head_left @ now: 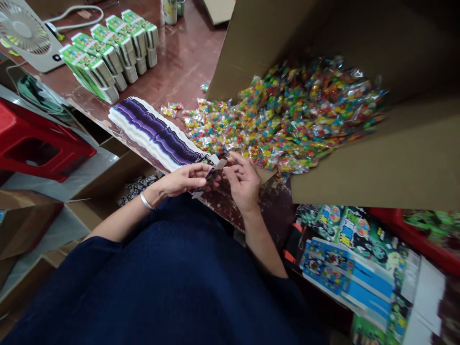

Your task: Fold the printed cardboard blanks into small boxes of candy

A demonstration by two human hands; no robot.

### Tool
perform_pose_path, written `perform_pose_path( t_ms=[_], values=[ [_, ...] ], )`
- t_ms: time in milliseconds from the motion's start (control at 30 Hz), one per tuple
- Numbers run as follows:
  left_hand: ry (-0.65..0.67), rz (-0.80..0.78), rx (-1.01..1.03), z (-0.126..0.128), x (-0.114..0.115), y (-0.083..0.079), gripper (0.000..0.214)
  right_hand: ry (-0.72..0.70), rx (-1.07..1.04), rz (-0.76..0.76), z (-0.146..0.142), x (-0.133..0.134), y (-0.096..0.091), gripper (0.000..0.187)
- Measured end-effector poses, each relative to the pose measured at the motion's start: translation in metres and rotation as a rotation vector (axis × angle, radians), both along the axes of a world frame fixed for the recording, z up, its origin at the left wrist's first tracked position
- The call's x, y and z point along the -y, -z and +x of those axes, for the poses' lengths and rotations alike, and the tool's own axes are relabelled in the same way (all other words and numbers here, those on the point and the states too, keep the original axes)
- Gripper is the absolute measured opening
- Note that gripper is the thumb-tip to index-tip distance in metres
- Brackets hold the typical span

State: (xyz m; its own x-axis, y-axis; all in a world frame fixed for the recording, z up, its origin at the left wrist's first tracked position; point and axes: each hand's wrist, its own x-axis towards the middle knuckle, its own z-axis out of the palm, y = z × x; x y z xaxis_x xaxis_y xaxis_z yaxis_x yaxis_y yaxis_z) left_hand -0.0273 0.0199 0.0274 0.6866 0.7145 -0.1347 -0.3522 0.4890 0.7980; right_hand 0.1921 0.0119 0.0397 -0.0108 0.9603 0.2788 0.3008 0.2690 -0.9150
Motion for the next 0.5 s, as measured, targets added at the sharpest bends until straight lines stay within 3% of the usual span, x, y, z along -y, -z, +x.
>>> perform_pose_path(
  t_ms=[133, 333, 400, 500],
  values=[
    [-0.072, -0.007, 0.000, 0.001, 0.001, 0.002, 0.052, -0.166, 0.197, 0.048, 0.002, 0.008, -0.003, 0.036],
    [-0.023, 0.051, -0.106, 0.005, 0.006, 0.001, 0.046, -0.340, 0.040, -0.251, 0.008, 0.003, 0.001, 0.029],
    [-0.063, 0.078, -0.168, 0.007, 0.008, 0.001, 0.039, -0.327, -0.006, -0.287, 0.009, 0.000, 0.001, 0.036],
    [-0.218, 0.086, -0.219, 0.012, 0.010, 0.002, 0.035, -0.140, -0.111, -0.232, 0.004, 0.000, 0.004, 0.039]
  ],
)
